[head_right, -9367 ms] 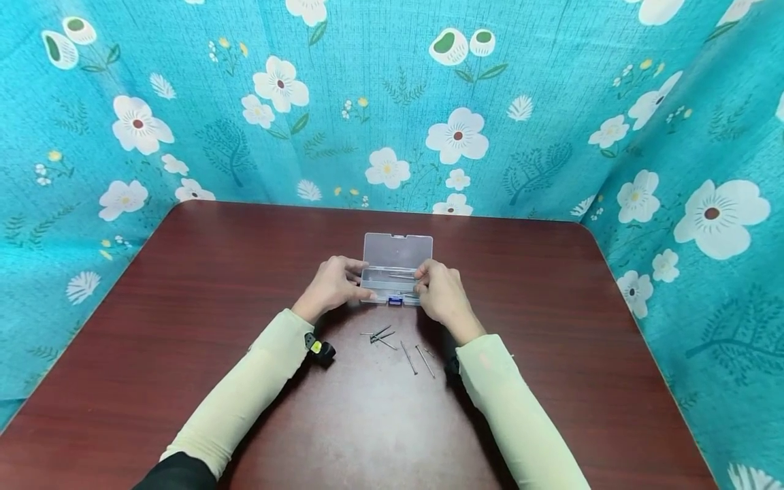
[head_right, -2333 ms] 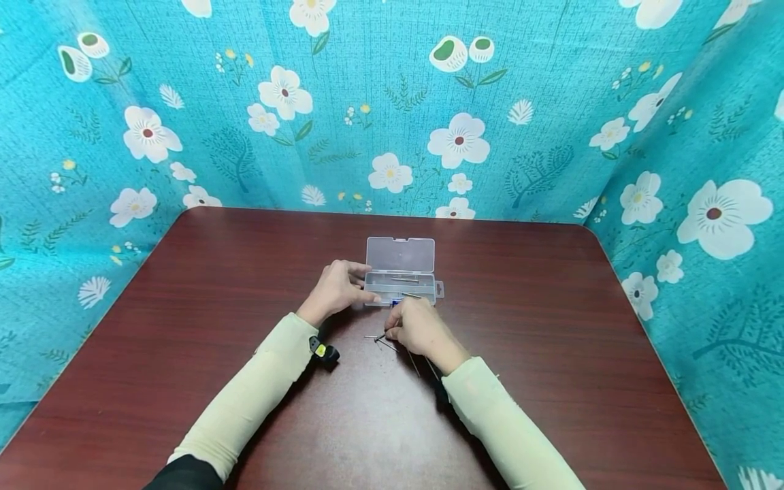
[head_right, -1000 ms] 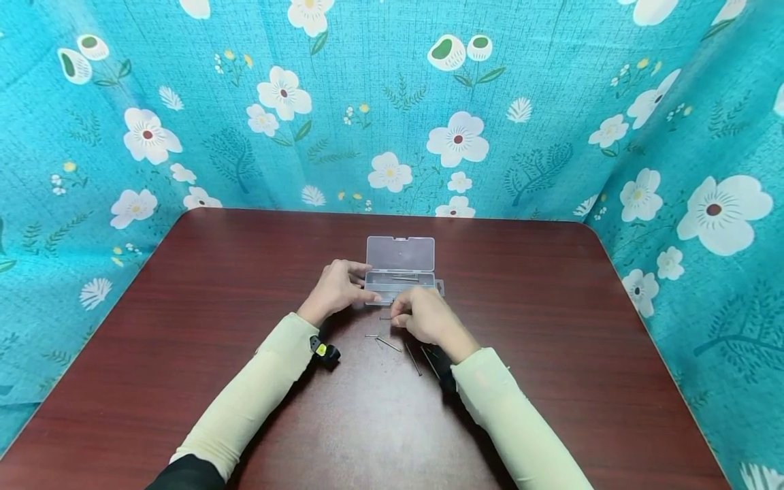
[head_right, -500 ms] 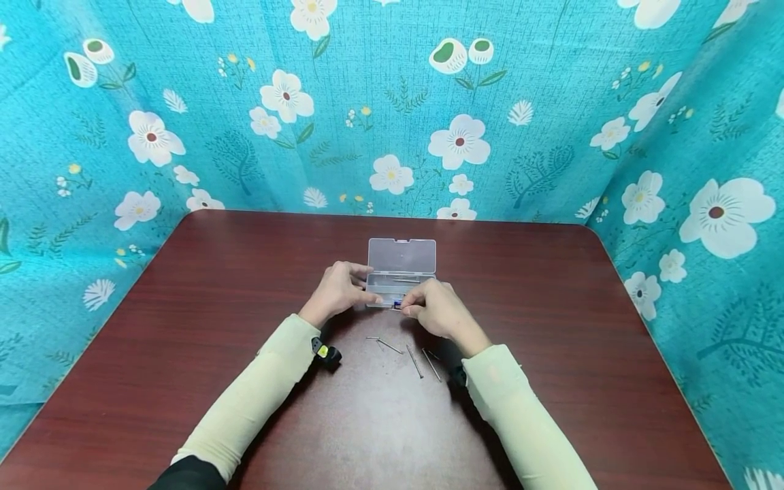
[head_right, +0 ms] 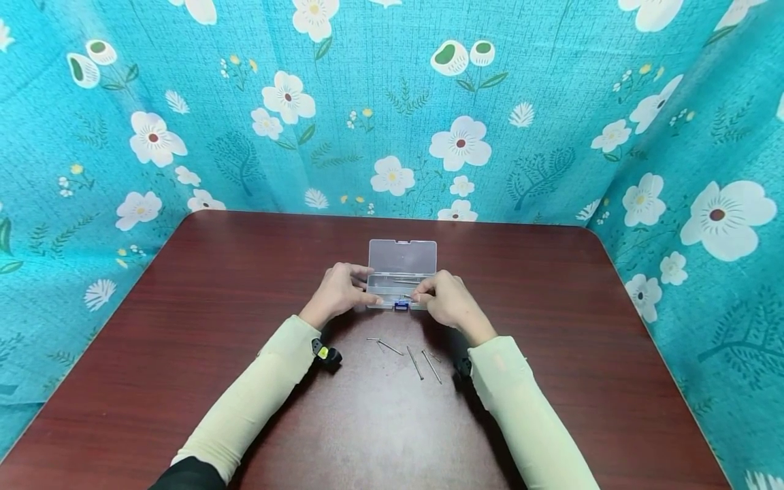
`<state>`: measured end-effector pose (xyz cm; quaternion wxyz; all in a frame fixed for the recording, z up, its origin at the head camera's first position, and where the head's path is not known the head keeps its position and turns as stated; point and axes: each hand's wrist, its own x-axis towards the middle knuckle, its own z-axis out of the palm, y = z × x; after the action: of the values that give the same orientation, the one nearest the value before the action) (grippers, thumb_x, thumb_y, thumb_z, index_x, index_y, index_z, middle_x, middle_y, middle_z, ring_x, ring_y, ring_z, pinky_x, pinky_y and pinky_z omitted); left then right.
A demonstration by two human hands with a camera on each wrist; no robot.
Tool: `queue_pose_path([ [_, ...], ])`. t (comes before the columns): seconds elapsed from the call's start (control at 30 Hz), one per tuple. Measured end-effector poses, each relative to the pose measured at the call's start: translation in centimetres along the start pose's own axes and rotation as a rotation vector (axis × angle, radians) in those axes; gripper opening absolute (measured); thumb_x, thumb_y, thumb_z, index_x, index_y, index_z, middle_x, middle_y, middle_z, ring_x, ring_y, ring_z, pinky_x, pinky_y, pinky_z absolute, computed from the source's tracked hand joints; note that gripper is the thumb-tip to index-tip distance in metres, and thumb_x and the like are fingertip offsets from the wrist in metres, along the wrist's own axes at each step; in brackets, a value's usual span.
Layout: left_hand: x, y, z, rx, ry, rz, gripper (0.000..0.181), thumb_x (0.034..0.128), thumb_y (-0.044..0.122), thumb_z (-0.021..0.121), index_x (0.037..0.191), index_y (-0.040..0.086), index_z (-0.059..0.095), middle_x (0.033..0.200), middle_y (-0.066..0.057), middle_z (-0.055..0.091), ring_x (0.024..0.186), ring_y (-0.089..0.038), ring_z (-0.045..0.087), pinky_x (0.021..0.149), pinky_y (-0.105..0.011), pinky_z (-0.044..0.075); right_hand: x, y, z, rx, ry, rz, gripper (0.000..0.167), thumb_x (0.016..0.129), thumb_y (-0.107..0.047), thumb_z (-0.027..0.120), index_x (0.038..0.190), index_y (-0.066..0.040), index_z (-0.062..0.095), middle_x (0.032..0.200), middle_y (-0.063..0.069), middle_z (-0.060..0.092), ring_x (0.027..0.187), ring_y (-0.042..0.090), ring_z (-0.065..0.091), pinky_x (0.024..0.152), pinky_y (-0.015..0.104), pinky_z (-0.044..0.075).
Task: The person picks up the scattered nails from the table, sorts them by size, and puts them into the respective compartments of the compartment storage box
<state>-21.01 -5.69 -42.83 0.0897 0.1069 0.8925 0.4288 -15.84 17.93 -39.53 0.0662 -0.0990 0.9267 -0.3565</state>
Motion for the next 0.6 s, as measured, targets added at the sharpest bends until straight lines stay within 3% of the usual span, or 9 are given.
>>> queue_pose_path([
  [0.2,0.0,0.1,-0.1,0.008,0.002,0.008,0.068,0.0678,0.025,0.096,0.129,0.009,0.07,0.11,-0.008,0.071,0.089,-0.015,0.066,0.071,-0.031,0.055,0.8,0.2,-0.4,0.022,-0.009,0.069,0.013,0.096,-0.003,0.067,0.09,-0.004,0.079,0.074,0.002,0.059,0.069,0.019,0.05,0.061,0.033,0.041],
  [0.4,0.1,0.1,0.0,0.006,-0.001,-0.009,0.068,0.0677,0.026,0.097,0.128,0.01,0.07,0.105,-0.007,0.071,0.088,-0.014,0.066,0.071,-0.031,0.055,1.6,0.3,-0.7,0.021,-0.027,0.095,0.014,0.096,-0.003,0.066,0.089,-0.002,0.079,0.079,0.003,0.065,0.073,0.02,0.054,0.063,0.032,0.044],
  [0.6,0.1,0.0,0.0,0.006,0.0,-0.012,0.068,0.0674,0.026,0.097,0.128,0.011,0.07,0.108,-0.006,0.071,0.089,-0.014,0.065,0.071,-0.031,0.055,1.9,0.3,-0.6,-0.002,-0.039,0.112,0.016,0.097,-0.005,0.067,0.083,-0.002,0.076,0.079,0.004,0.062,0.074,0.021,0.051,0.061,0.032,0.042],
])
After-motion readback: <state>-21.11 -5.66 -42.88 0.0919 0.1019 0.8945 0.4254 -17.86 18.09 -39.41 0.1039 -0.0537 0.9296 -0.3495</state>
